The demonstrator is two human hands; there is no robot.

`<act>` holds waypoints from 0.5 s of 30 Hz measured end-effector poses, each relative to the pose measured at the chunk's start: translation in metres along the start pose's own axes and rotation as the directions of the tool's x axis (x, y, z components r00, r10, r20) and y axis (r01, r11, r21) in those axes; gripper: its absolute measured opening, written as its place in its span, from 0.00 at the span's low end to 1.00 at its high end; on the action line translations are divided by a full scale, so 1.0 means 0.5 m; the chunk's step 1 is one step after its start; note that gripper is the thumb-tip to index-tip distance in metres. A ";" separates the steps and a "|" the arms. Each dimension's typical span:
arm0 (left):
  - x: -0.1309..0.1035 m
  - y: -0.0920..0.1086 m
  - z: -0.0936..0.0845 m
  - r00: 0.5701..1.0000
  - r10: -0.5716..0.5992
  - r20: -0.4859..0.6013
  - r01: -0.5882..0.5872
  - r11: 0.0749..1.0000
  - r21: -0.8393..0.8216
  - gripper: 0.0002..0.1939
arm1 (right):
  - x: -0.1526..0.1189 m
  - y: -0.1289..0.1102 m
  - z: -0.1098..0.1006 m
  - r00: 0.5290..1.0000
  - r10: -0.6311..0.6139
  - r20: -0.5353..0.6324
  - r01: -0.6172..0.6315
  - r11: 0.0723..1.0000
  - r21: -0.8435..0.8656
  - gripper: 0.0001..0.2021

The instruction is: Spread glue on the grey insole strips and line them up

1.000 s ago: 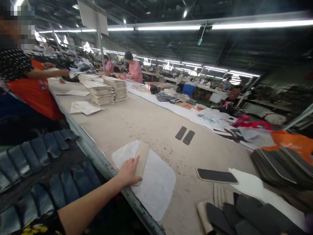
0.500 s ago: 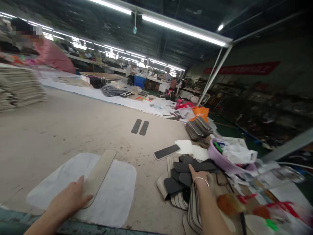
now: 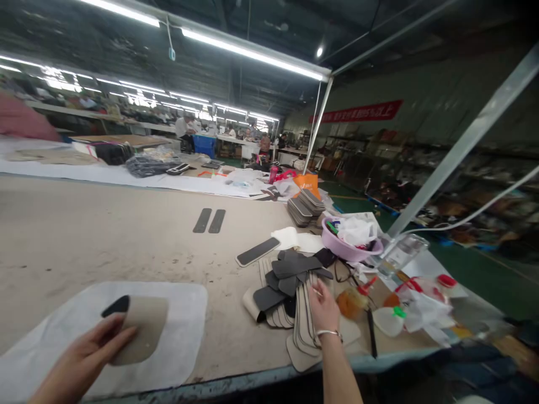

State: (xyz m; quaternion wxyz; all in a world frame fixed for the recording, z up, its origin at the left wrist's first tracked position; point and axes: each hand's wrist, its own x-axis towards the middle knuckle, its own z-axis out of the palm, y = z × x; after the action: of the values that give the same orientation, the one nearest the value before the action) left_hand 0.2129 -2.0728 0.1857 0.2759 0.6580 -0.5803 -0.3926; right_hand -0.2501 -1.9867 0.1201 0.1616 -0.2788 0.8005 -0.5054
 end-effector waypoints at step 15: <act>-0.083 0.294 0.479 0.615 0.259 0.745 -0.236 0.962 -0.140 0.06 | -0.034 0.013 -0.043 0.869 0.215 0.446 -0.486 0.537 0.689 0.49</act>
State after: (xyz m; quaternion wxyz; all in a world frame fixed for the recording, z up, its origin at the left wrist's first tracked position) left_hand -0.0689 -2.0355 0.1852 0.0694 0.3440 -0.7216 -0.5968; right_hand -0.2500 -1.9589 0.1234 0.4882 -0.0861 0.5017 -0.7090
